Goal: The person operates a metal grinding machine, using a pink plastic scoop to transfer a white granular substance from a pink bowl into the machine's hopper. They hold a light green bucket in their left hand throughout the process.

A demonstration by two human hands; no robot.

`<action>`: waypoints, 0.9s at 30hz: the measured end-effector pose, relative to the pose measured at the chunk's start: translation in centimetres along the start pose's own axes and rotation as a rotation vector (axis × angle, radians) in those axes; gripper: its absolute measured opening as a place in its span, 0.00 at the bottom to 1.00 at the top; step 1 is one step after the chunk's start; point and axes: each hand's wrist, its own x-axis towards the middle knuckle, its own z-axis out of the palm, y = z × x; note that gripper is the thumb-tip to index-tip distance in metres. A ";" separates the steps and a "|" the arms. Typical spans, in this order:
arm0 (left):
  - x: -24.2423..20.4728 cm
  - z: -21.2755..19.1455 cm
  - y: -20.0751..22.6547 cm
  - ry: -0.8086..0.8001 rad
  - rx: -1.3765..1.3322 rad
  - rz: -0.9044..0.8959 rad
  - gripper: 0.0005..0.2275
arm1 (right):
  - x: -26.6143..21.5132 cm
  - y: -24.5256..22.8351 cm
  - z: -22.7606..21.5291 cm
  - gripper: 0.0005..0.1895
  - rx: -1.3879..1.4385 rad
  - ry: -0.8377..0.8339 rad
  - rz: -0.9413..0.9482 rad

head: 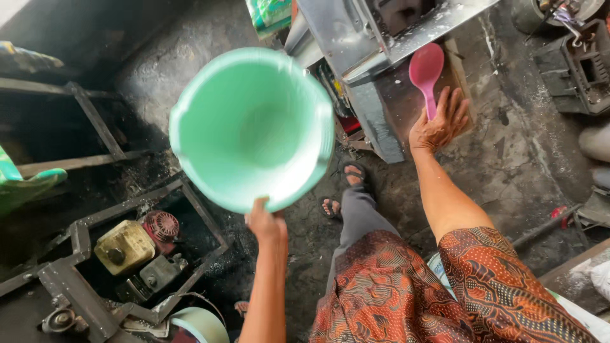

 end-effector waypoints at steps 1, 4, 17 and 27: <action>-1.2 4.1 1.0 -0.008 0.001 0.004 0.25 | 0.4 -0.2 -0.5 0.27 0.003 0.005 0.006; -4.1 14.6 3.5 -0.045 0.007 0.007 0.26 | 1.0 -0.4 -1.7 0.26 -0.055 0.019 -0.130; 7.0 29.7 -4.6 -0.166 0.283 0.216 0.23 | 3.3 -0.7 -3.6 0.29 0.007 -0.083 -0.202; 0.0 27.1 -4.2 -0.022 0.312 0.126 0.15 | 12.0 7.1 -10.7 0.10 0.228 -0.565 0.009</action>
